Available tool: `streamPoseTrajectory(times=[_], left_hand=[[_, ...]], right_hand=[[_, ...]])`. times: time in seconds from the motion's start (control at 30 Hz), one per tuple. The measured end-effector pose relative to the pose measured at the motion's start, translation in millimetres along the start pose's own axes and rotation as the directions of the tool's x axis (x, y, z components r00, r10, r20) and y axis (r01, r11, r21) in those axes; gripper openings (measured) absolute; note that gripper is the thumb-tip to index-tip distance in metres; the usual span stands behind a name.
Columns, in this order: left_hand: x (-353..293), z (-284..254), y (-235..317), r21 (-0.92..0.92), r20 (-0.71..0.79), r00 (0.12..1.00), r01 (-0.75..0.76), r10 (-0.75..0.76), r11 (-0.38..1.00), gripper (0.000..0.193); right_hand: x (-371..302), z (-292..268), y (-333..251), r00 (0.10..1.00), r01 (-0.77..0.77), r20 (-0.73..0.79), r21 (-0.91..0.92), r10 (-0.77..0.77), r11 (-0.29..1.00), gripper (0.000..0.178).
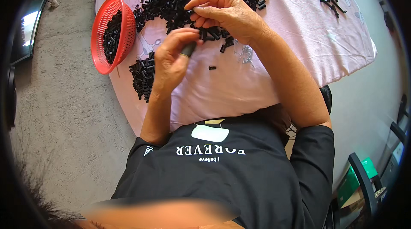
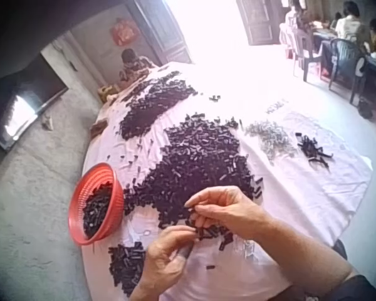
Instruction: Manually assembling small black plastic components at a workbench.
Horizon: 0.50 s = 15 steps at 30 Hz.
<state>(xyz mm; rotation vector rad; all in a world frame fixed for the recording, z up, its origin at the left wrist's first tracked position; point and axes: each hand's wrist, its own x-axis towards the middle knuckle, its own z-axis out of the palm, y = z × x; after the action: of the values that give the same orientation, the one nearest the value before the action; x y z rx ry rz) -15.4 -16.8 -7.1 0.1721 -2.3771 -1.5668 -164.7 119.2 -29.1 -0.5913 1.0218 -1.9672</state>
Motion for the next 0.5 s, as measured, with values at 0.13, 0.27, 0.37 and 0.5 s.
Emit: streamPoseTrajectory(times=[0.13, 0.27, 0.37, 0.5], left_hand=[[8, -25, 1, 0.432, -0.119, 0.993, 0.031, 0.023, 0.901, 0.023], [11, -32, -10, 0.569, -0.093, 0.992, -0.017, 0.084, 0.823, 0.022], [13, -27, -16, 0.586, -0.074, 0.995, -0.016, 0.073, 0.810, 0.020], [15, -24, -19, 0.612, -0.056, 0.997, -0.001, 0.045, 0.791, 0.015]], right_hand=[[-1, 0, 1, 1.000, -0.010, 0.001, -0.050, 0.010, 0.999, 0.018], [-1, 3, 1, 0.999, -0.031, 0.014, -0.089, 0.032, 0.996, 0.019], [-1, 4, 1, 0.999, -0.039, 0.020, -0.122, 0.042, 0.992, 0.019], [-2, 4, 0, 0.999, -0.036, 0.010, -0.177, 0.038, 0.983, 0.018]])
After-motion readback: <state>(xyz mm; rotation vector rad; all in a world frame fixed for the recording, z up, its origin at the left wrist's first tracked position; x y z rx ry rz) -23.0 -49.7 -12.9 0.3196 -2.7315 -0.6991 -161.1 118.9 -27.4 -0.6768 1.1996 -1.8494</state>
